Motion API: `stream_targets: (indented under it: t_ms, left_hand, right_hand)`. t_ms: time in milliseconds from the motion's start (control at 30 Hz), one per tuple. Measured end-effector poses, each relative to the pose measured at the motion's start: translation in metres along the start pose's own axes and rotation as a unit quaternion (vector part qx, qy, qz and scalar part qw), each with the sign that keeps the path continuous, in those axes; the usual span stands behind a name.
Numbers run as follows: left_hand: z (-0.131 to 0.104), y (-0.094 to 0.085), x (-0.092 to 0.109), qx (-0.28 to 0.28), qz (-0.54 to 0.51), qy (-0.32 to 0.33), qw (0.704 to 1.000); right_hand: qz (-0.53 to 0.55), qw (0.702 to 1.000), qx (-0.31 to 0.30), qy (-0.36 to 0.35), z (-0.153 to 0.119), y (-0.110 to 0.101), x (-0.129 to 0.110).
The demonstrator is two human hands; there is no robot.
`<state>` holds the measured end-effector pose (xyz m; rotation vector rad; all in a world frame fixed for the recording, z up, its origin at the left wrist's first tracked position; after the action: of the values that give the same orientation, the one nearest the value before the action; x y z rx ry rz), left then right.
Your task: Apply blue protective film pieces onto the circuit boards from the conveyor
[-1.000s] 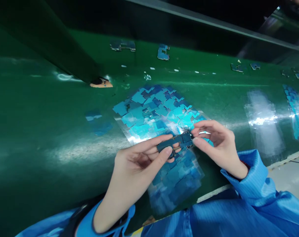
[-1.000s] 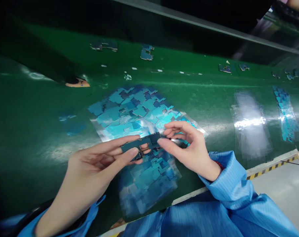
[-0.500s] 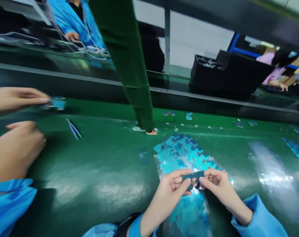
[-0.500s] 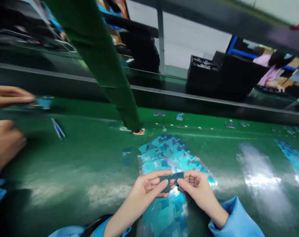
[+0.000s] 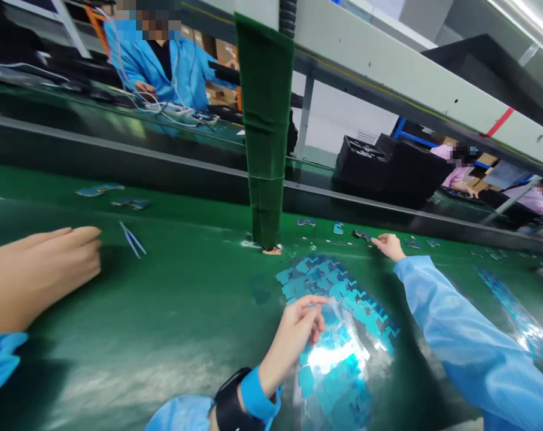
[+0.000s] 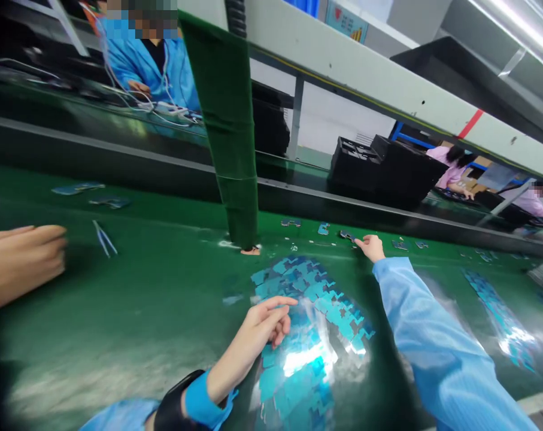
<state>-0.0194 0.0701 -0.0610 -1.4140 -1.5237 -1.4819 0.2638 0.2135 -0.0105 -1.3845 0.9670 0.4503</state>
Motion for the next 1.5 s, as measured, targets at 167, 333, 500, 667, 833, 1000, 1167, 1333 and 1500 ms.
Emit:
stream_targets:
  t_ms: [167, 333, 500, 667, 833, 1000, 1167, 1333, 1500]
  left_hand:
    - [-0.001, -0.003, 0.004, 0.008, 0.007, 0.012, 1.0]
    - [-0.002, -0.007, 0.006, 0.026, 0.02, 0.012, 0.999]
    - [-0.001, -0.008, 0.008, 0.029, 0.076, 0.017, 0.997]
    - [0.002, -0.006, 0.009, 0.01, 0.123, 0.017, 0.992]
    - [0.001, -0.004, 0.007, 0.005, 0.127, 0.009, 0.992]
    - [-0.001, -0.002, 0.006, 0.003, 0.11, -0.004, 0.994]
    - [-0.004, -0.005, 0.01, 0.021, 0.084, 0.002, 0.996]
    - [-0.007, 0.006, 0.006, -0.063, 0.111, -0.031, 0.991]
    - [-0.019, 0.025, -0.003, -0.141, 0.104, -0.098, 0.98]
  right_hand:
    - [-0.096, 0.993, 0.019, -0.063, -0.047, -0.018, 0.021]
    - [-0.112, 0.979, -0.053, -0.164, -0.14, 0.012, 0.023]
    - [-0.131, 0.957, -0.096, -0.241, -0.179, 0.051, 0.03]
    - [-0.126, 0.958, -0.089, -0.243, -0.174, 0.058, 0.041]
    - [-0.112, 0.953, -0.086, -0.266, -0.194, 0.063, 0.023]
    - [-0.034, 0.962, -0.102, -0.251, -0.206, 0.066, 0.011]
    - [0.099, 0.987, -0.097, -0.084, -0.189, 0.043, 0.023]
    - [0.163, 0.983, -0.082, -0.009, -0.181, 0.03, 0.029]
    - [0.224, 0.97, -0.093, 0.022, -0.189, 0.051, 0.029]
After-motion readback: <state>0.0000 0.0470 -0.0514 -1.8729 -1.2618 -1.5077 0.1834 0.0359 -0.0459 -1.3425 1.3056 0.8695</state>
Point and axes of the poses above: each hand's wrist, its own z-axis towards the middle knuckle, its own y-axis out of the palm, x = y × z, the point moved 6 cm from there along z, towards the middle knuckle, and after that the axes turned 3 degrees about y, right-handed, at the moved point
